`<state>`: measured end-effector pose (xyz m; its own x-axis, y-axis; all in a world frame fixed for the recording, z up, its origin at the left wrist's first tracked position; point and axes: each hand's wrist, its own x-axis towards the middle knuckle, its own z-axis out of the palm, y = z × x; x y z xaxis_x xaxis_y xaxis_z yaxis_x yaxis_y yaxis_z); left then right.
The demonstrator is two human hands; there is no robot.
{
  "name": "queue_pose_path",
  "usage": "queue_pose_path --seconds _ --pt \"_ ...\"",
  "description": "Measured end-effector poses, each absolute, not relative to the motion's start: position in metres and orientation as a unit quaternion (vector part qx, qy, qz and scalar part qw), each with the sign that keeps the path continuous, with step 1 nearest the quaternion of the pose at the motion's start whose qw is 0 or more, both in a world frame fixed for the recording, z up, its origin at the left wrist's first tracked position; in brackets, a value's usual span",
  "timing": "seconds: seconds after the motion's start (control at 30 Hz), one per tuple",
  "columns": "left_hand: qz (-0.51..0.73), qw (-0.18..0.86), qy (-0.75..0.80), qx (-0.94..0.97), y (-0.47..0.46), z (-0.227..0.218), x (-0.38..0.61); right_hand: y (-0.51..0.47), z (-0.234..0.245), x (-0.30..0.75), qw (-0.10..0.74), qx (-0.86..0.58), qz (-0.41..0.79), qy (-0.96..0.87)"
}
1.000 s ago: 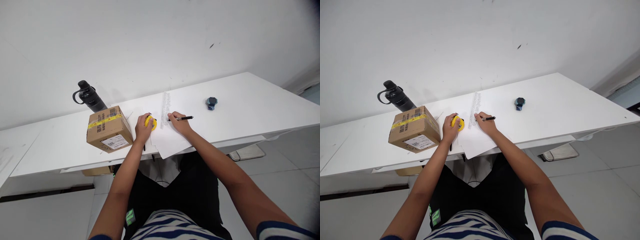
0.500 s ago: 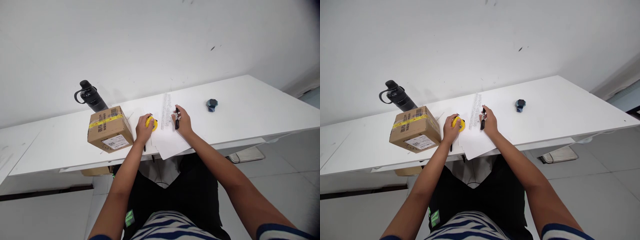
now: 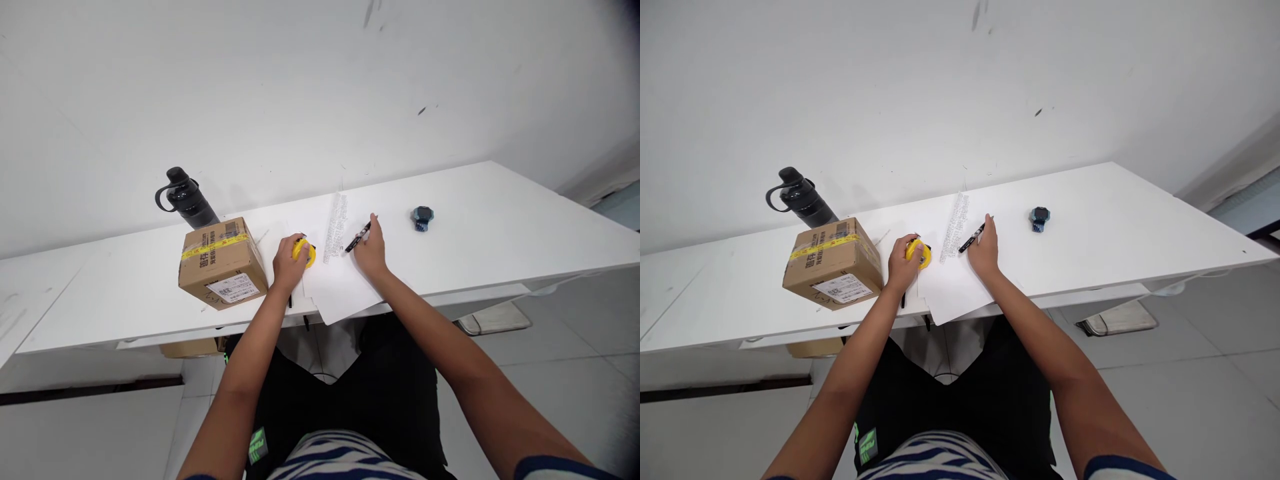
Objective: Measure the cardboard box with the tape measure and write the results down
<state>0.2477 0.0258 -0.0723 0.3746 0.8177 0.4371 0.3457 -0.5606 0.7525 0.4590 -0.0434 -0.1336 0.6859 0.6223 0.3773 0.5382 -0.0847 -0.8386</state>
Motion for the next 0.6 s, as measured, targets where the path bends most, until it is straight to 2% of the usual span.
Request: queue_pose_path --seconds 0.13,0.6 --pt "0.415 0.282 0.372 0.781 0.026 -0.073 0.248 -0.043 -0.127 0.456 0.551 -0.759 0.058 -0.342" --pt "0.417 0.276 0.369 0.784 0.026 -0.073 0.248 -0.049 -0.116 0.45 0.566 -0.746 0.086 -0.34"
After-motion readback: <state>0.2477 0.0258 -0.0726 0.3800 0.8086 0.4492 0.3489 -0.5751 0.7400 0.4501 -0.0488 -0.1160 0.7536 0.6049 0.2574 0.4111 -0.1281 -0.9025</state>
